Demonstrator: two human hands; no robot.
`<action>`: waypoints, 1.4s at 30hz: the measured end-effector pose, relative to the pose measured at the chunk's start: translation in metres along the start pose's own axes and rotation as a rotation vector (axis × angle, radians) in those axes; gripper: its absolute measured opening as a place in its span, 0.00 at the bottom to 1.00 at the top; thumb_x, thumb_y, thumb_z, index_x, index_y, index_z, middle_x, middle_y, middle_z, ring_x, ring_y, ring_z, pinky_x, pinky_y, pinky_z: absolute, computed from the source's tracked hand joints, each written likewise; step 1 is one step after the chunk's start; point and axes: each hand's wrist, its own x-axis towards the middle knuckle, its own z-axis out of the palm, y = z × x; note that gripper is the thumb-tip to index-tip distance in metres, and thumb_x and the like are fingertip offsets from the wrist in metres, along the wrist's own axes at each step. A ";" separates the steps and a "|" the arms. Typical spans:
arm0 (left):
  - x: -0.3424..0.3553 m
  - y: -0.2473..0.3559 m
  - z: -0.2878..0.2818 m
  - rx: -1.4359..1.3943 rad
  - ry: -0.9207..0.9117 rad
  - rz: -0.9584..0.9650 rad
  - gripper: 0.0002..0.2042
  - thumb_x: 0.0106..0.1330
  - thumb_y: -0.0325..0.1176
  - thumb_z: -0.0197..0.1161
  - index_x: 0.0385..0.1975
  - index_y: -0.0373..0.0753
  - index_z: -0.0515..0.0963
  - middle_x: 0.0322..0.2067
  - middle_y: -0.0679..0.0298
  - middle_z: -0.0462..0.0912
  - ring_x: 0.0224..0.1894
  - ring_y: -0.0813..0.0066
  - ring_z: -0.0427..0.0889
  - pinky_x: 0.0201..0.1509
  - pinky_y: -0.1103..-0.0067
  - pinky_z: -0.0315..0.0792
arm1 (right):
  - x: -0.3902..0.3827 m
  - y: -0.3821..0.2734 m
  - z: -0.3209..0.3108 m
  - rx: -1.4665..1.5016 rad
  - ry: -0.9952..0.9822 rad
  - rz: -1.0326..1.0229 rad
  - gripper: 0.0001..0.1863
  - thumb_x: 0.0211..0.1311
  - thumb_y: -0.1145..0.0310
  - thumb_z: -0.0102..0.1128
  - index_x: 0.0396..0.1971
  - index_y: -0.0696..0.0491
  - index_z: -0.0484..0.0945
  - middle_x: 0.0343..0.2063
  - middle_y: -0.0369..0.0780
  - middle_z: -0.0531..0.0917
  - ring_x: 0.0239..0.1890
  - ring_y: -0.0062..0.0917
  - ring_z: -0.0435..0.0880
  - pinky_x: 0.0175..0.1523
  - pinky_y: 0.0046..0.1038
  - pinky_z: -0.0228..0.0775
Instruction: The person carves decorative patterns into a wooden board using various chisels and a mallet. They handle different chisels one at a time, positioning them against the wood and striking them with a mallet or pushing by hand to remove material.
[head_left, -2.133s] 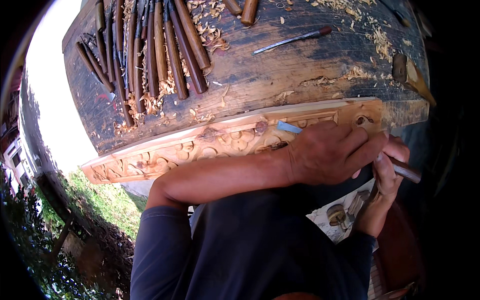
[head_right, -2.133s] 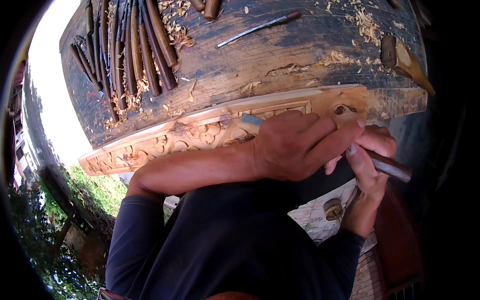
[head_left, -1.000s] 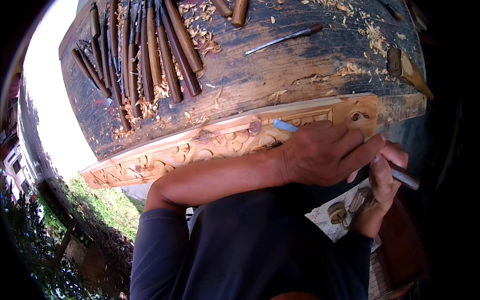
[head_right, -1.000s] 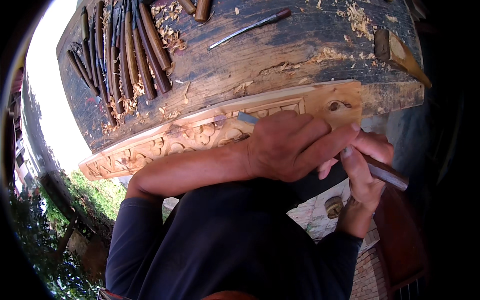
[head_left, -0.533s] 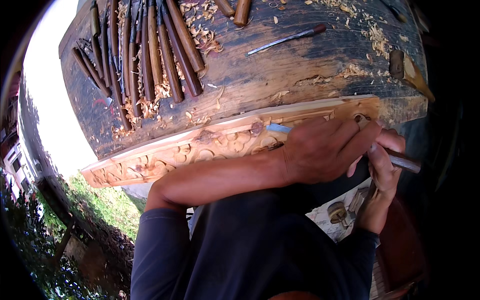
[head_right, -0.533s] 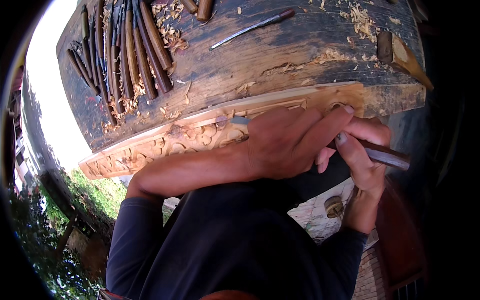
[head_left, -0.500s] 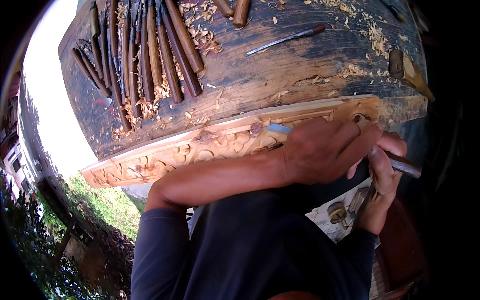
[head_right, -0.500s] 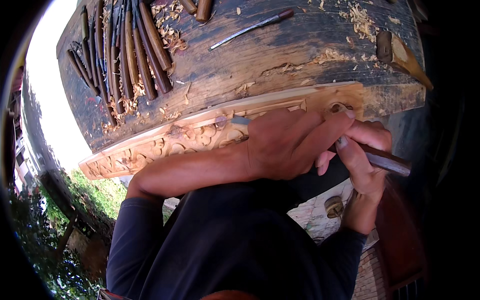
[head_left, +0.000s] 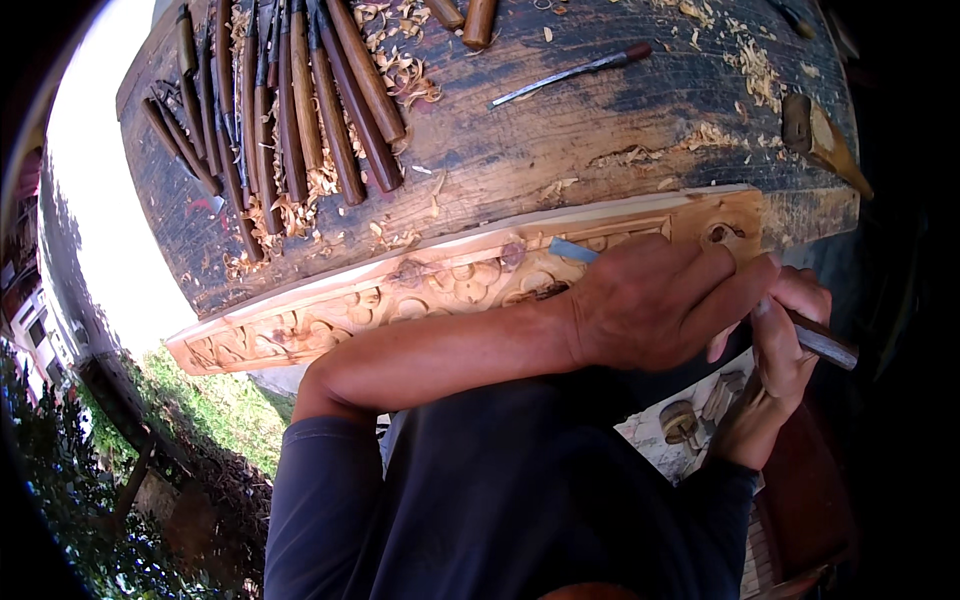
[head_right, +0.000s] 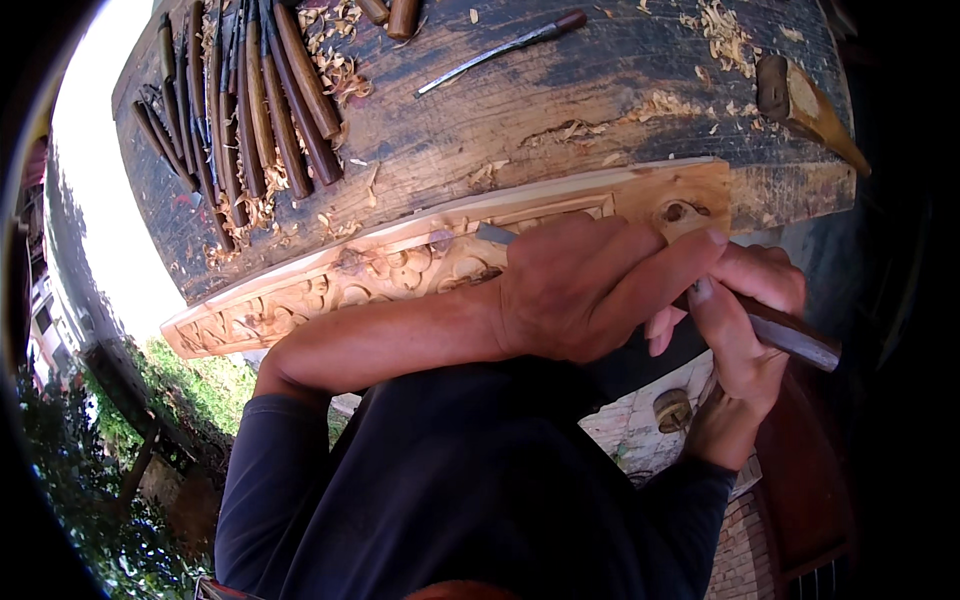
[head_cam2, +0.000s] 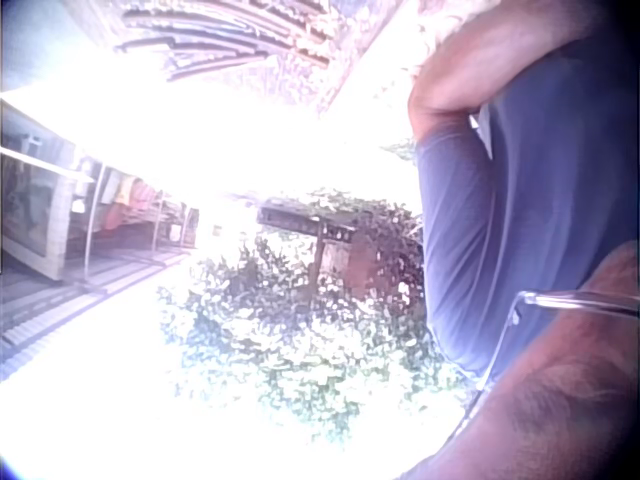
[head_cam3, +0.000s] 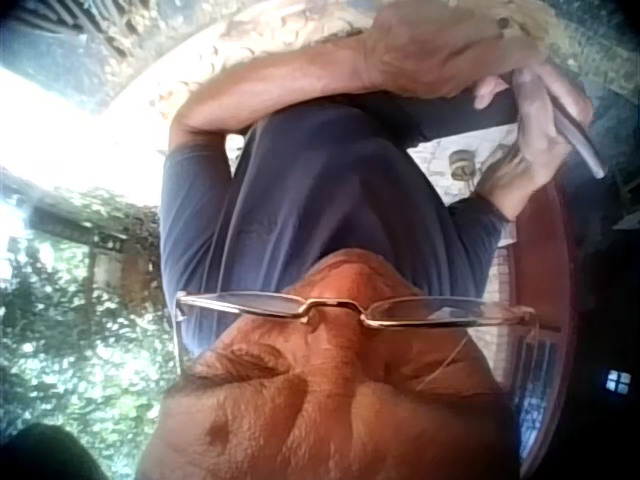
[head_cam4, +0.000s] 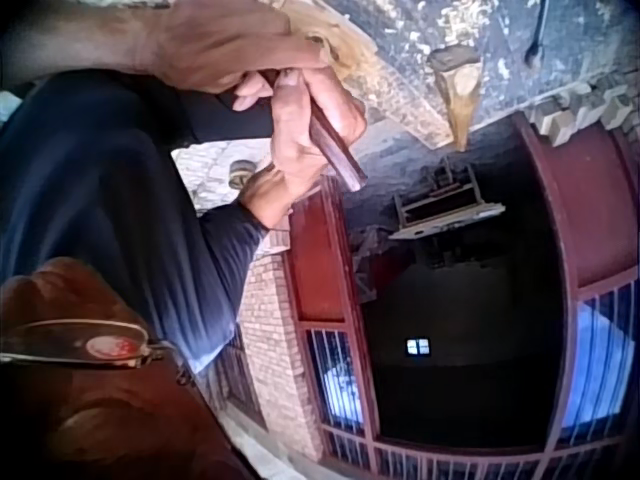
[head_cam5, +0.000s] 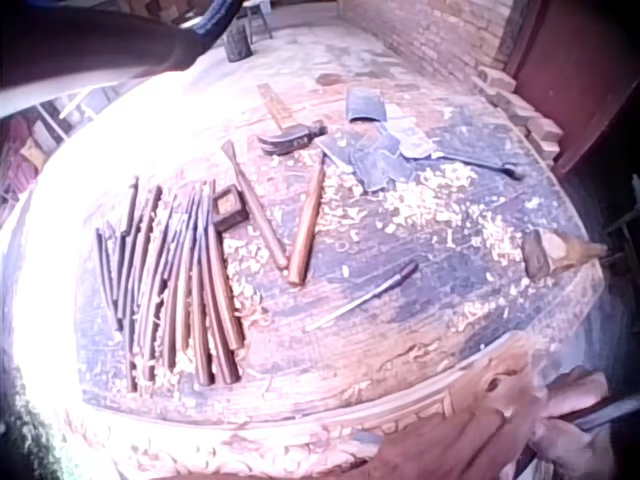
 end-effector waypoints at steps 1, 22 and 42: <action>0.001 0.000 0.001 0.003 -0.007 -0.013 0.29 0.58 0.39 0.72 0.61 0.37 0.84 0.27 0.72 0.75 0.23 0.80 0.79 0.23 0.80 0.70 | 0.003 0.004 -0.005 -0.002 -0.021 -0.012 0.12 0.69 0.75 0.56 0.36 0.70 0.83 0.21 0.46 0.86 0.19 0.29 0.86 0.30 0.27 0.79; -0.008 0.004 -0.003 0.057 -0.043 0.045 0.27 0.61 0.37 0.70 0.62 0.39 0.83 0.31 0.72 0.78 0.25 0.79 0.76 0.24 0.79 0.66 | -0.059 0.058 -0.028 0.014 0.019 0.030 0.17 0.69 0.60 0.66 0.46 0.59 0.81 0.42 0.41 0.80 0.45 0.24 0.78 0.54 0.32 0.69; -0.033 0.020 -0.117 0.285 -0.391 0.411 0.19 0.67 0.34 0.73 0.58 0.39 0.87 0.28 0.74 0.74 0.27 0.80 0.71 0.28 0.81 0.61 | -0.118 0.000 0.122 -0.501 0.301 -0.516 0.18 0.63 0.77 0.70 0.51 0.69 0.81 0.24 0.46 0.87 0.26 0.37 0.91 0.37 0.39 0.92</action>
